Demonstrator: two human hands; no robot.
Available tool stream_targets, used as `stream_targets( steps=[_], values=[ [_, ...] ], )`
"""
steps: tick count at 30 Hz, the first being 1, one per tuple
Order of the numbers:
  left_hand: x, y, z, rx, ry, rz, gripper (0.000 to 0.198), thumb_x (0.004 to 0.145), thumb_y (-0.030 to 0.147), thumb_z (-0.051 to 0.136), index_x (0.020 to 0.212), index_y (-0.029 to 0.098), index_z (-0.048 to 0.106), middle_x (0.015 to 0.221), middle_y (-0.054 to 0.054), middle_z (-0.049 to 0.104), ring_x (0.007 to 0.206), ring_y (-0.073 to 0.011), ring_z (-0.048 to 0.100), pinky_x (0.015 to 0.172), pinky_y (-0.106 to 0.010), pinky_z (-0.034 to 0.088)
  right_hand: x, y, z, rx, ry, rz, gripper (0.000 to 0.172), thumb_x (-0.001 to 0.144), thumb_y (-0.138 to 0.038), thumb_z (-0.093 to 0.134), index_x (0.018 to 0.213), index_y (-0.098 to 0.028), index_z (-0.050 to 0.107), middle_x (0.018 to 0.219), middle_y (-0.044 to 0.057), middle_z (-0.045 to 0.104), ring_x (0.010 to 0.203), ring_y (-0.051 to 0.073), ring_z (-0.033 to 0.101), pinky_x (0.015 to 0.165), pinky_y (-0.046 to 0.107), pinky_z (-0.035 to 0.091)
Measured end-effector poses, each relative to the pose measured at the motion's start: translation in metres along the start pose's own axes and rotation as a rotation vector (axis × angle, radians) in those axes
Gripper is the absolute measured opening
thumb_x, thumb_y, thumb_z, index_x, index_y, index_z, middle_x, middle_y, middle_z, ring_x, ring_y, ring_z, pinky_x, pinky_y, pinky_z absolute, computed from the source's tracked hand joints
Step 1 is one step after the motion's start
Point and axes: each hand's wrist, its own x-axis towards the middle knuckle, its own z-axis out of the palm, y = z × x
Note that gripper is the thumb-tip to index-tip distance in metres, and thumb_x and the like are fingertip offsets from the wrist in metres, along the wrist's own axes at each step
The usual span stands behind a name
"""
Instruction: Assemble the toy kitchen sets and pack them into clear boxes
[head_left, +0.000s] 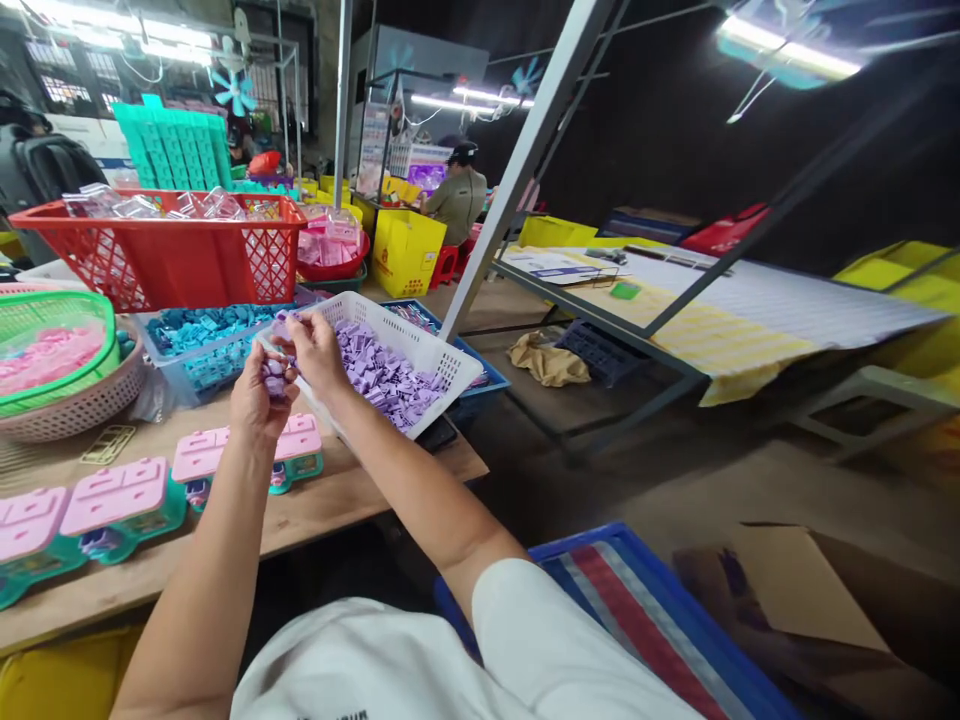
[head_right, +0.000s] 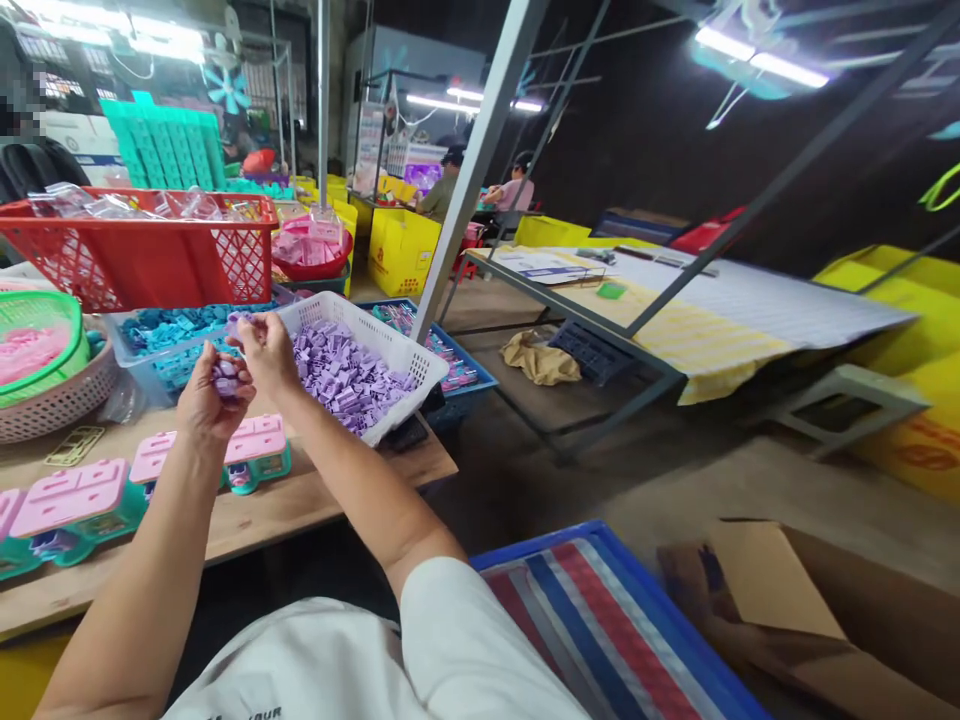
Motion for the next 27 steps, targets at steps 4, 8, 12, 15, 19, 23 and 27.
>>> stream_targets(
  steps=[4, 8, 12, 15, 19, 23, 27],
  values=[
    [-0.011, 0.008, -0.023, 0.311, 0.026, 0.319, 0.034, 0.073, 0.048, 0.082, 0.083, 0.018, 0.070, 0.059, 0.005, 0.055, 0.049, -0.0060, 0.050, 0.041, -0.014, 0.034, -0.005, 0.004, -0.030, -0.028, -0.241, 0.071, 0.011, 0.086, -0.019, 0.065, 0.088, -0.019, 0.054, 0.073, -0.004, 0.064, 0.061, 0.009, 0.063, 0.063, 0.021, 0.052],
    [-0.013, 0.008, -0.038, 0.657, -0.061, 0.324, 0.046, 0.062, 0.050, 0.088, 0.090, 0.015, 0.078, 0.061, 0.001, 0.062, 0.051, -0.0069, 0.048, 0.044, -0.015, 0.034, -0.019, 0.007, -0.042, -0.060, -0.499, 0.134, 0.009, 0.080, -0.012, 0.066, 0.080, -0.017, 0.058, 0.060, -0.007, 0.060, 0.055, 0.008, 0.057, 0.056, 0.019, 0.049],
    [-0.012, 0.006, -0.039, 0.653, -0.043, 0.271, 0.050, 0.061, 0.057, 0.086, 0.085, 0.013, 0.078, 0.058, -0.001, 0.061, 0.049, -0.0080, 0.047, 0.042, -0.016, 0.034, -0.023, 0.010, -0.039, 0.073, -0.486, 0.199, 0.018, 0.076, -0.018, 0.074, 0.082, -0.017, 0.057, 0.059, -0.008, 0.061, 0.055, 0.006, 0.056, 0.055, 0.017, 0.047],
    [-0.016, 0.004, -0.036, 0.631, -0.061, 0.314, 0.043, 0.069, 0.055, 0.082, 0.084, 0.015, 0.078, 0.062, -0.001, 0.062, 0.051, -0.0084, 0.048, 0.045, -0.016, 0.036, -0.021, 0.014, -0.037, 0.175, -0.416, 0.223, 0.037, 0.068, -0.027, 0.084, 0.087, -0.020, 0.053, 0.052, -0.012, 0.055, 0.047, 0.006, 0.050, 0.049, 0.015, 0.040],
    [-0.025, 0.001, -0.034, 0.694, -0.115, 0.470, 0.031, 0.072, 0.039, 0.083, 0.094, 0.018, 0.080, 0.073, -0.002, 0.067, 0.059, -0.0087, 0.051, 0.053, -0.016, 0.040, -0.020, 0.017, -0.038, 0.292, -0.348, 0.279, 0.034, 0.076, -0.035, 0.079, 0.088, -0.022, 0.050, 0.053, -0.012, 0.052, 0.043, 0.004, 0.044, 0.043, 0.014, 0.031],
    [-0.026, 0.000, -0.033, 0.714, -0.080, 0.466, 0.021, 0.072, 0.032, 0.084, 0.088, 0.018, 0.079, 0.074, -0.002, 0.068, 0.061, -0.0084, 0.052, 0.055, -0.015, 0.040, -0.027, 0.018, -0.046, 0.260, -0.411, 0.292, 0.019, 0.089, -0.036, 0.063, 0.092, -0.020, 0.054, 0.073, -0.004, 0.063, 0.058, 0.007, 0.056, 0.056, 0.017, 0.044],
    [-0.019, -0.001, -0.033, 0.617, -0.095, 0.196, 0.028, 0.076, 0.041, 0.080, 0.074, 0.014, 0.074, 0.056, 0.000, 0.055, 0.048, -0.0073, 0.045, 0.044, -0.016, 0.034, -0.035, 0.021, -0.059, -0.068, -0.425, -0.048, 0.020, 0.084, -0.031, 0.069, 0.098, -0.018, 0.064, 0.093, 0.001, 0.065, 0.082, 0.012, 0.061, 0.079, 0.025, 0.049]
  ],
)
